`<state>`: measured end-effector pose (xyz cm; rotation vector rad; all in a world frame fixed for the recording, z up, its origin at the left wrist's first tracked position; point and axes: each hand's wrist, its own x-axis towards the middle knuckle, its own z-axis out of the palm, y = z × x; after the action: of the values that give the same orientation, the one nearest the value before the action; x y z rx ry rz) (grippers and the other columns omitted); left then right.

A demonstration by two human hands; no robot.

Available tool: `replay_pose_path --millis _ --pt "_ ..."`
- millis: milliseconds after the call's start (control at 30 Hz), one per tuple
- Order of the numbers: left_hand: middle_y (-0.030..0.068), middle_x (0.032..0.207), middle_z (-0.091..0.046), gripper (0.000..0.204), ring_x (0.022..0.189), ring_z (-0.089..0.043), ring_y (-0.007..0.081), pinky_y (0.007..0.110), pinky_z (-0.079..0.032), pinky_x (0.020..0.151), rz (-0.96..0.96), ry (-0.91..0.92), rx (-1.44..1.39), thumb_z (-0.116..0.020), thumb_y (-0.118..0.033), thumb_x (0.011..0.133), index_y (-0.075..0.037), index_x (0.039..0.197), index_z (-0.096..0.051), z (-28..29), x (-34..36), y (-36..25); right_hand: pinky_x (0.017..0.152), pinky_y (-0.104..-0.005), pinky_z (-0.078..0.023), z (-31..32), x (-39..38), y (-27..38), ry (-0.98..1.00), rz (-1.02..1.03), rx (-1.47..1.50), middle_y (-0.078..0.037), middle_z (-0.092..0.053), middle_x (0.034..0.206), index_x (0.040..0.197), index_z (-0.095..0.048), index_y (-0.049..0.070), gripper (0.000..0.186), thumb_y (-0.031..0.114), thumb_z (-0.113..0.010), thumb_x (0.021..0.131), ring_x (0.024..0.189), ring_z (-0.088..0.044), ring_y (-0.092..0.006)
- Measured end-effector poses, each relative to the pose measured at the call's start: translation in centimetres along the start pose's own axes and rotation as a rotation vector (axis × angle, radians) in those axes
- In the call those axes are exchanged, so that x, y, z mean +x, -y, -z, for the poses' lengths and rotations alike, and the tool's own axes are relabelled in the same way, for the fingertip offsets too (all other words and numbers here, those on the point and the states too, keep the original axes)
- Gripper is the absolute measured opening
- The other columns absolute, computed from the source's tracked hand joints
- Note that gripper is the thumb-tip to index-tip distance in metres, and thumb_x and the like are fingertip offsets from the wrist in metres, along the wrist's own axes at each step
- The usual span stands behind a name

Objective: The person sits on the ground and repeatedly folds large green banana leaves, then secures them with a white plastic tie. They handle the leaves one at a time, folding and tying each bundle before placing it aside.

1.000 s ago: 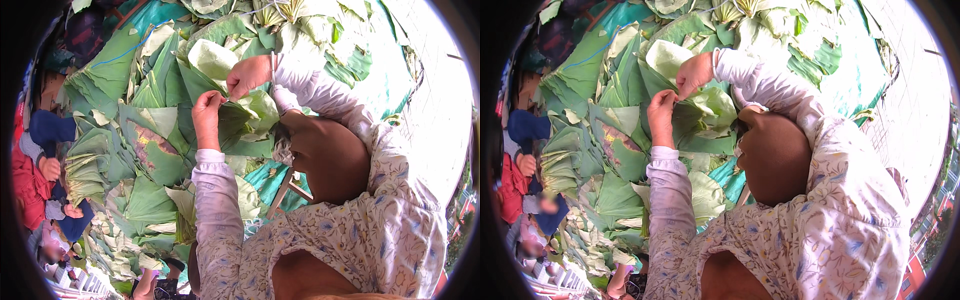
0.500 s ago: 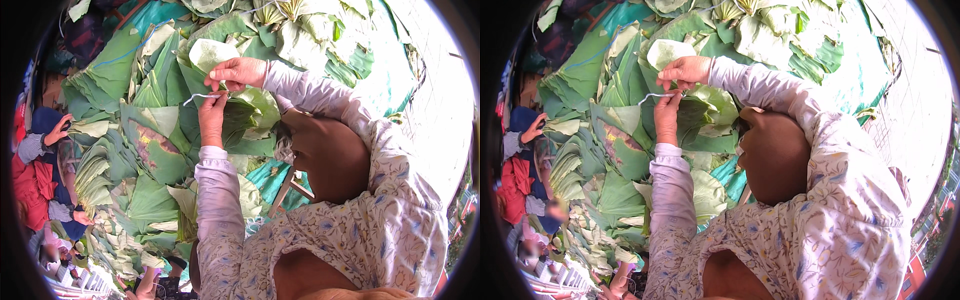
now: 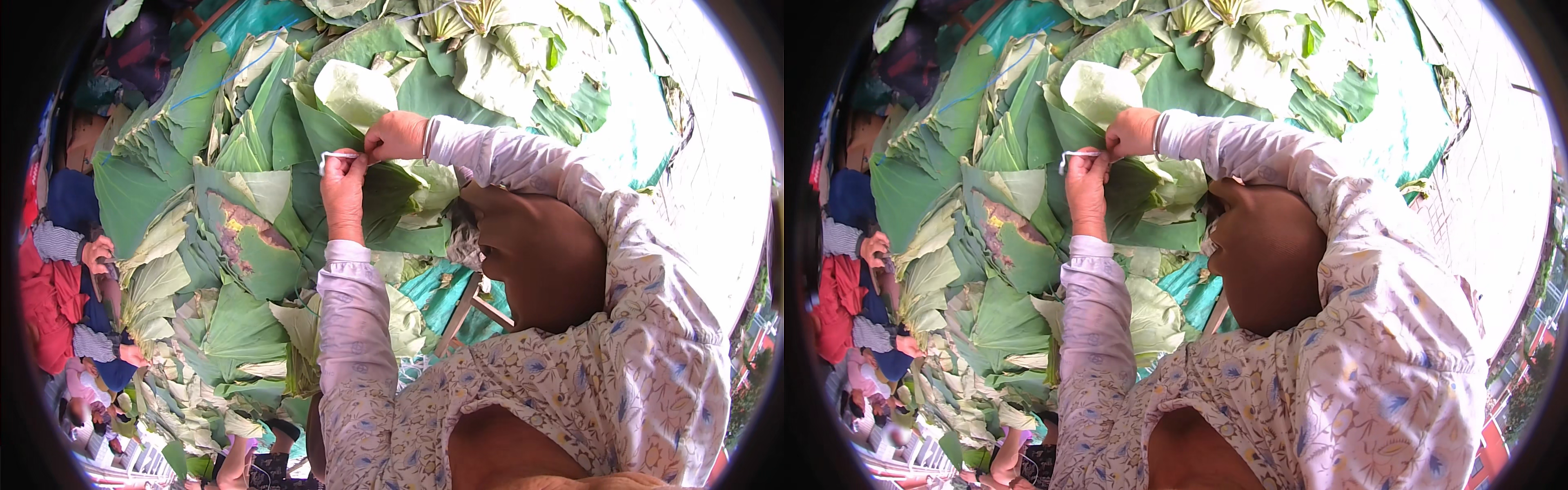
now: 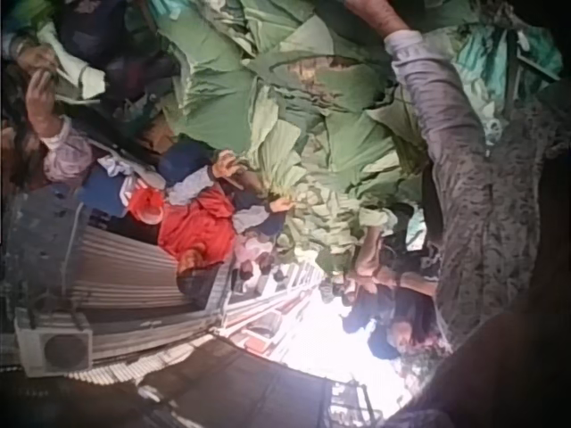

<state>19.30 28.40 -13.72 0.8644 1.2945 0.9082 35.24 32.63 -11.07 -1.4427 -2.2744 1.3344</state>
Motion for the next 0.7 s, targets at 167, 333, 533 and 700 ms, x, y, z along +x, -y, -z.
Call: replay_pose_path --millis 167,333,533,700 --pt "-0.002 0.069 -0.052 0.012 0.057 -0.042 0.0037 0.017 -0.035 0.051 -0.016 -0.027 -0.003 -0.06 -0.003 0.073 -0.004 0.082 -0.052 0.0 0.2 0.4 0.061 -0.0293 -0.045 -0.5 0.3 -0.2 0.026 -0.069 0.052 -0.008 -0.061 0.07 0.081 -0.063 0.01 0.025 0.03 -0.061 0.067 0.065 -0.058 -0.0196" --pt "-0.0008 0.073 -0.055 0.015 0.063 -0.048 0.0061 0.02 -0.041 0.06 -0.077 0.035 0.141 -0.058 -0.001 0.072 -0.002 0.087 -0.055 -0.4 -0.2 0.0 0.062 -0.0292 -0.045 -0.8 0.8 -1.1 0.066 -0.17 0.168 -0.009 -0.061 0.071 0.081 -0.063 0.008 0.028 0.032 -0.062 0.065 0.066 -0.058 -0.0184" --pt "0.0076 0.075 -0.057 0.021 0.065 -0.056 0.0157 0.026 -0.045 0.064 -0.282 -0.025 0.56 -0.054 0.002 0.069 -0.001 0.089 -0.058 -1.2 -1.0 -1.1 0.066 -0.031 -0.045 -0.5 0.7 -1.0 0.081 -0.146 0.116 -0.009 -0.061 0.074 0.082 -0.064 0.012 0.029 0.035 -0.062 0.064 0.07 -0.058 -0.0213" --pt "0.01 0.076 -0.058 0.013 0.067 -0.057 0.0209 0.029 -0.045 0.064 -0.373 -0.137 0.667 -0.055 -0.003 0.07 -0.002 0.082 -0.06 -1.0 -0.6 -0.6 0.067 -0.0322 -0.045 -0.7 0.3 -0.7 -0.029 0.052 0.024 -0.009 -0.061 0.076 0.082 -0.063 0.013 0.026 0.034 -0.06 0.067 0.073 -0.058 -0.0242"
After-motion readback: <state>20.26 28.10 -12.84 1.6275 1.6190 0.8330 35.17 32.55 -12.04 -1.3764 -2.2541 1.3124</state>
